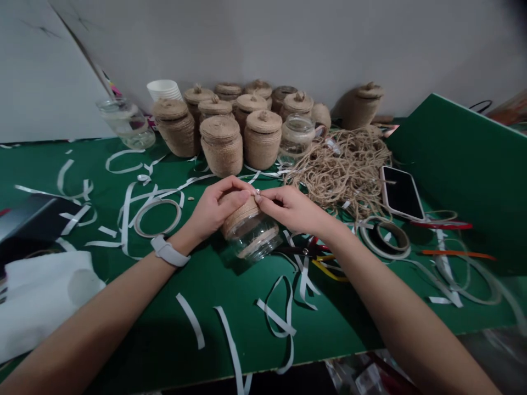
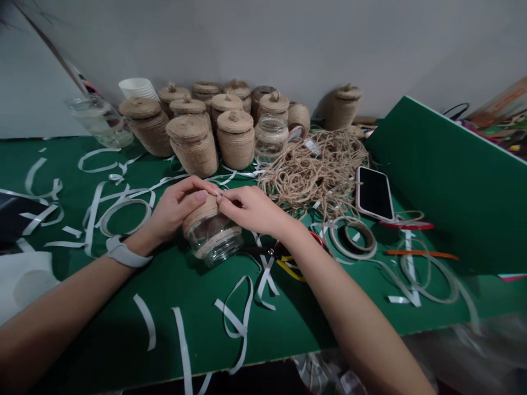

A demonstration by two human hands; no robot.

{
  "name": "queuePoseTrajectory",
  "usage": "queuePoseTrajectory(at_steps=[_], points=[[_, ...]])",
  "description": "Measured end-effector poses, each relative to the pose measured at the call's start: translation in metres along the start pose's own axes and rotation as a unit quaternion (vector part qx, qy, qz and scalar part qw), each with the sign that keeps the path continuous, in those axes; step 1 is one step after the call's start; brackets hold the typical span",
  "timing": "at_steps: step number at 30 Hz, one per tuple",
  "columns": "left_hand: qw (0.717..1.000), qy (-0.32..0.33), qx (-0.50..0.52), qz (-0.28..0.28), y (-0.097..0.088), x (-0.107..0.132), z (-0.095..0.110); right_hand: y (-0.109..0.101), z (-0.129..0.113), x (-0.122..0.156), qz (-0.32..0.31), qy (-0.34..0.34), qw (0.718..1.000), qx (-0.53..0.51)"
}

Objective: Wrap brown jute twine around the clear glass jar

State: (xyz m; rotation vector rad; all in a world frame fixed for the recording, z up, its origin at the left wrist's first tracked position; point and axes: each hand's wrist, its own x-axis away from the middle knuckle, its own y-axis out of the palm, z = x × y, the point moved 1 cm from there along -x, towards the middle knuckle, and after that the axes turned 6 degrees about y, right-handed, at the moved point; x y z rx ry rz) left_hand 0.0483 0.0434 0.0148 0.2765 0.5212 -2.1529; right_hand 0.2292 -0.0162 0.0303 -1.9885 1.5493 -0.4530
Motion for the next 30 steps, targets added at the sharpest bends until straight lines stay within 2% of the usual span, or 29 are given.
queuePoseTrajectory(at_steps=[3, 6, 10, 15, 17, 19, 21, 26, 30], points=[[0.997, -0.048, 0.033, -0.042, -0.006, -0.006, 0.003, -0.001, 0.005, -0.001, 0.000, 0.002, 1.000, 0.005], [0.995, -0.078, 0.002, -0.056, -0.008, -0.011, 0.012, 0.001, 0.008, -0.002, 0.009, 0.006, 0.999, 0.032], [0.994, -0.057, -0.091, -0.022, -0.001, -0.013, 0.020, 0.004, 0.009, -0.003, 0.014, 0.008, 0.998, 0.056], [0.982, -0.023, -0.162, -0.089, 0.001, -0.009, 0.017, 0.005, 0.008, -0.002, 0.033, 0.005, 0.997, 0.067], [0.983, -0.003, -0.168, -0.071, 0.001, -0.006, 0.017, 0.005, 0.007, -0.002, 0.041, 0.005, 0.997, 0.062], [0.987, 0.009, -0.158, -0.028, 0.002, -0.002, 0.016, 0.005, 0.005, -0.002, 0.051, 0.007, 0.997, 0.056], [0.989, 0.010, -0.146, -0.014, 0.002, 0.001, 0.017, 0.006, 0.004, -0.002, 0.061, 0.005, 0.997, 0.050], [0.989, -0.009, -0.129, -0.076, -0.001, 0.000, 0.016, 0.008, 0.005, -0.003, 0.066, 0.002, 0.997, 0.041], [0.989, -0.005, -0.130, -0.069, -0.003, -0.001, 0.015, 0.008, 0.006, -0.003, 0.063, 0.000, 0.997, 0.040]])
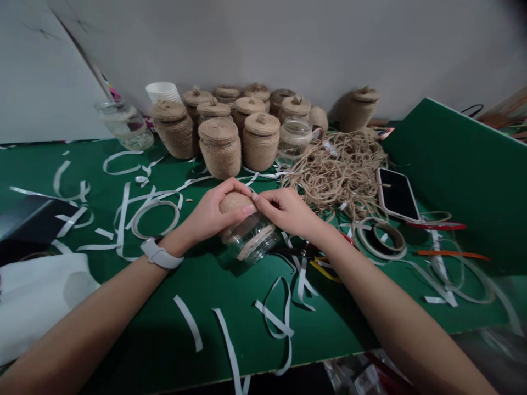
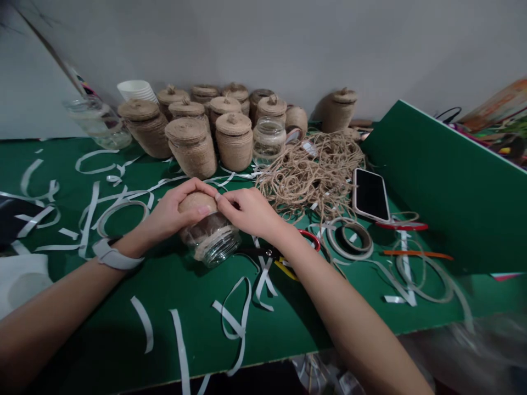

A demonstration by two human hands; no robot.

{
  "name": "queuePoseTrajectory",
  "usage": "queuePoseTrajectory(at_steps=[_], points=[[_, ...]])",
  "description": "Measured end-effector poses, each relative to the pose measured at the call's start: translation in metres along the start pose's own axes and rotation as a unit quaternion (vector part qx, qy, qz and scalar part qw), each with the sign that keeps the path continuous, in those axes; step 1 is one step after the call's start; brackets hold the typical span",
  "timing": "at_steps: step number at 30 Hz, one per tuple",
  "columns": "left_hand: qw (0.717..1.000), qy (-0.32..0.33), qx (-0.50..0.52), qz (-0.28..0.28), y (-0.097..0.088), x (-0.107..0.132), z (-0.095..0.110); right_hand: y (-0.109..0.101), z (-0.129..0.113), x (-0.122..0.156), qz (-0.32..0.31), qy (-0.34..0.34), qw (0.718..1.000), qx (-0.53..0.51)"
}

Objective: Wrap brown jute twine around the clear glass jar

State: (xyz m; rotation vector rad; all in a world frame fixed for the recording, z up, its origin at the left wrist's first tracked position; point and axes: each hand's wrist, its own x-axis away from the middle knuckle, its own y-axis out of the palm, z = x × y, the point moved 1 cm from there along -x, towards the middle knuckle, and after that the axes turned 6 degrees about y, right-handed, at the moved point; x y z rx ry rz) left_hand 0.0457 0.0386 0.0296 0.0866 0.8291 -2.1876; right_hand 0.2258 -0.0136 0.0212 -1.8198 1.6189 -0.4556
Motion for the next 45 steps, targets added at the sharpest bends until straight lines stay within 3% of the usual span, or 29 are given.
queuePoseTrajectory(at_steps=[8, 14, 18, 29, 35, 37, 39, 42, 45], points=[[0.998, 0.031, -0.022, 0.044, 0.003, 0.007, 0.002, -0.001, 0.004, -0.001, 0.011, 0.011, 1.000, -0.022], [0.982, 0.152, -0.096, 0.051, 0.007, 0.011, -0.002, 0.003, 0.011, -0.003, 0.027, 0.020, 0.998, -0.057], [0.971, 0.200, -0.122, 0.043, 0.006, 0.014, -0.002, 0.006, 0.009, -0.003, 0.025, 0.021, 0.997, -0.065], [0.970, 0.195, -0.141, 0.047, 0.011, 0.015, -0.005, 0.003, 0.006, -0.004, 0.073, 0.019, 0.996, -0.038], [0.972, 0.189, -0.130, 0.046, 0.010, 0.012, 0.002, 0.003, 0.007, -0.006, 0.047, 0.033, 0.997, -0.047], [0.980, 0.156, -0.121, 0.033, 0.009, 0.009, 0.010, 0.002, 0.005, -0.006, 0.035, 0.037, 0.998, -0.042], [0.992, 0.072, -0.101, 0.035, 0.009, 0.004, 0.017, 0.001, 0.002, -0.005, 0.025, 0.045, 0.998, -0.032], [0.991, -0.062, -0.065, 0.099, 0.010, -0.002, 0.022, 0.001, -0.006, -0.002, 0.012, 0.044, 0.999, -0.017], [0.989, -0.104, -0.074, 0.077, 0.011, -0.005, 0.016, 0.002, -0.011, 0.000, 0.010, 0.036, 0.999, -0.010]])
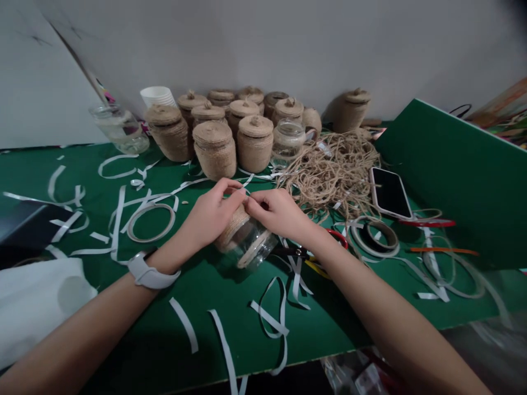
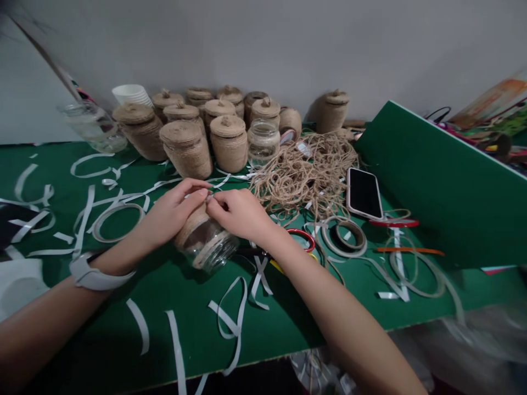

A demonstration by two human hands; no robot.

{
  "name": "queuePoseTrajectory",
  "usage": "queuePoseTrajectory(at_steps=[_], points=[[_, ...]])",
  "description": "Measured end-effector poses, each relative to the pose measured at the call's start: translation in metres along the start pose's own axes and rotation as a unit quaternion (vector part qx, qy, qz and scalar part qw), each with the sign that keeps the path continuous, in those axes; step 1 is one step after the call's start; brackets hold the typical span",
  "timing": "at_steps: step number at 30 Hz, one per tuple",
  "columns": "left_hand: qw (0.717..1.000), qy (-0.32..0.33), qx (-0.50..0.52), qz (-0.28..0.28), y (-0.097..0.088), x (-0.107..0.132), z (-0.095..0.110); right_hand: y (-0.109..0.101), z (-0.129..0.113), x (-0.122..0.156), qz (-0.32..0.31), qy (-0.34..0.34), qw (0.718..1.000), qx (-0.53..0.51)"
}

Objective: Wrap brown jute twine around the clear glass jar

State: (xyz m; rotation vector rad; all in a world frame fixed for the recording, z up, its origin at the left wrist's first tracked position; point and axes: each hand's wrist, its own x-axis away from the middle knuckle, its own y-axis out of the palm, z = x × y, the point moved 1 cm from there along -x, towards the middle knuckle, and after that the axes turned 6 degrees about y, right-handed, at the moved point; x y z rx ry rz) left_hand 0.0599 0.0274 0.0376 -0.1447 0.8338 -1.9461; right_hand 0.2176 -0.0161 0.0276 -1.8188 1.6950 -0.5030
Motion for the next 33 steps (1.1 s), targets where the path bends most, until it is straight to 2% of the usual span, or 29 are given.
queuePoseTrajectory(at_steps=[3, 9, 15, 20, 23, 27, 29, 31, 33], points=[[0.999, 0.018, 0.009, -0.035, 0.001, 0.000, -0.007, 0.001, 0.002, 0.000, 0.014, -0.003, 1.000, -0.018], [0.993, 0.109, 0.041, 0.017, 0.003, 0.008, -0.011, -0.001, 0.013, -0.004, 0.111, 0.023, 0.994, -0.012], [0.987, 0.145, 0.060, 0.034, 0.009, 0.016, -0.015, -0.001, 0.012, -0.003, 0.076, 0.016, 0.997, 0.007], [0.986, 0.147, 0.062, 0.040, 0.009, 0.017, -0.016, -0.004, 0.007, -0.001, 0.061, 0.044, 0.995, 0.058], [0.992, 0.102, 0.065, 0.021, 0.006, 0.011, -0.007, -0.005, 0.005, 0.000, 0.068, 0.061, 0.993, 0.079], [0.989, -0.057, 0.132, 0.036, 0.001, 0.002, 0.010, -0.003, 0.001, 0.002, 0.065, 0.072, 0.993, 0.068], [0.980, -0.108, 0.161, 0.049, 0.001, -0.002, 0.014, -0.001, -0.001, 0.003, 0.062, 0.071, 0.994, 0.051], [0.981, -0.114, 0.155, 0.030, 0.002, -0.004, 0.015, 0.002, -0.002, 0.004, 0.065, 0.062, 0.995, 0.034], [0.987, -0.093, 0.128, -0.006, 0.004, -0.005, 0.013, 0.004, -0.002, 0.004, 0.071, 0.050, 0.996, 0.012]])
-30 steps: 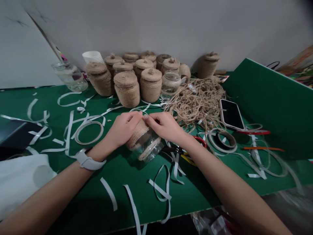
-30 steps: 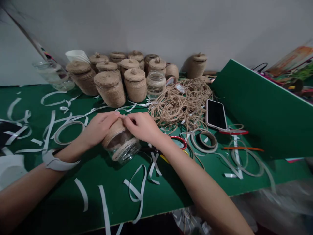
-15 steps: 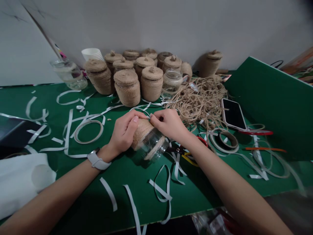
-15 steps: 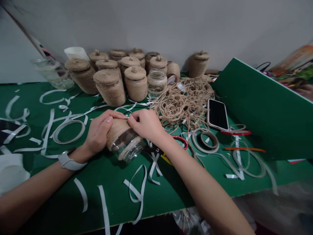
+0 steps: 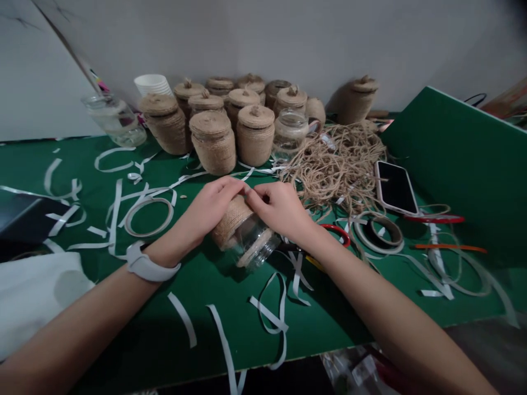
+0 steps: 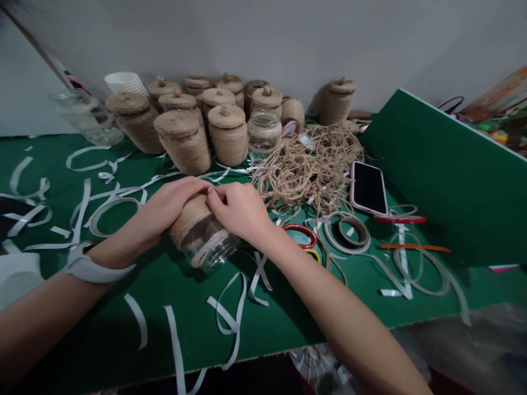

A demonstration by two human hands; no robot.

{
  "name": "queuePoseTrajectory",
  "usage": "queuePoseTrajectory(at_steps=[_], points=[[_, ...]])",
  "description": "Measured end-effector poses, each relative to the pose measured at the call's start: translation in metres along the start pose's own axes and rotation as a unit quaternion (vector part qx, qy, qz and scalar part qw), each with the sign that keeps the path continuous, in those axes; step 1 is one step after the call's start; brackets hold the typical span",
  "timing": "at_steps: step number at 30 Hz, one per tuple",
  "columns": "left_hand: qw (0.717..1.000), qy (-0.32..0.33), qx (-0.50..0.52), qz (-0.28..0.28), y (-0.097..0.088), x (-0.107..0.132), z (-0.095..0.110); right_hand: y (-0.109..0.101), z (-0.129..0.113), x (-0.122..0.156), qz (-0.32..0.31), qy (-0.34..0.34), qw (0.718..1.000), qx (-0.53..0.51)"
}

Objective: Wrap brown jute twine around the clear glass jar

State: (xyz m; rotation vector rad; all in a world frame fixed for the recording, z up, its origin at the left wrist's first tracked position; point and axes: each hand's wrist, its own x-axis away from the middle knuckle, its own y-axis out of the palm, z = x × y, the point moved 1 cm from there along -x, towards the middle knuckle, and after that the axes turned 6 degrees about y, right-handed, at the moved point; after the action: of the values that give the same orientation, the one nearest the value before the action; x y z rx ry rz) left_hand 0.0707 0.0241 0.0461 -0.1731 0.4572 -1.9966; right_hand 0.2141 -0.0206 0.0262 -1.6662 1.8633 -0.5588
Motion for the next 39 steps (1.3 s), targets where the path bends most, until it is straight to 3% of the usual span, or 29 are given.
queuePoseTrajectory(at_steps=[2, 5, 11, 15, 19, 23, 27, 32, 35, 39], points=[[0.999, 0.030, -0.031, -0.017, 0.000, -0.001, -0.003, 0.001, 0.002, -0.001, 0.002, -0.008, 1.000, -0.027], [0.996, 0.083, -0.042, 0.009, -0.002, -0.002, -0.009, 0.000, 0.006, -0.004, 0.022, -0.012, 0.999, -0.041], [0.986, 0.156, 0.055, -0.006, -0.003, 0.001, -0.022, -0.001, 0.013, -0.010, 0.050, 0.024, 0.997, -0.043], [0.982, 0.169, 0.084, 0.024, -0.002, 0.006, -0.027, 0.002, 0.012, -0.011, 0.039, 0.036, 0.998, -0.045], [0.980, 0.174, 0.088, 0.032, -0.001, 0.008, -0.029, 0.004, 0.009, -0.008, 0.013, 0.052, 0.999, 0.002], [0.985, 0.156, 0.073, 0.002, -0.004, 0.004, -0.024, 0.004, 0.008, -0.006, 0.013, 0.055, 0.997, 0.056], [0.996, 0.081, 0.026, -0.019, -0.005, -0.001, -0.009, 0.004, 0.008, -0.006, 0.020, 0.056, 0.994, 0.087], [1.000, 0.004, 0.003, 0.024, -0.001, -0.001, -0.003, 0.005, 0.009, -0.006, 0.011, 0.056, 0.996, 0.073], [0.998, 0.034, -0.059, 0.016, 0.000, -0.003, -0.008, 0.007, 0.008, -0.005, 0.006, 0.049, 0.997, 0.059], [0.984, 0.079, -0.143, -0.072, -0.004, -0.006, -0.015, 0.006, 0.008, -0.005, 0.002, 0.024, 0.998, 0.050]])
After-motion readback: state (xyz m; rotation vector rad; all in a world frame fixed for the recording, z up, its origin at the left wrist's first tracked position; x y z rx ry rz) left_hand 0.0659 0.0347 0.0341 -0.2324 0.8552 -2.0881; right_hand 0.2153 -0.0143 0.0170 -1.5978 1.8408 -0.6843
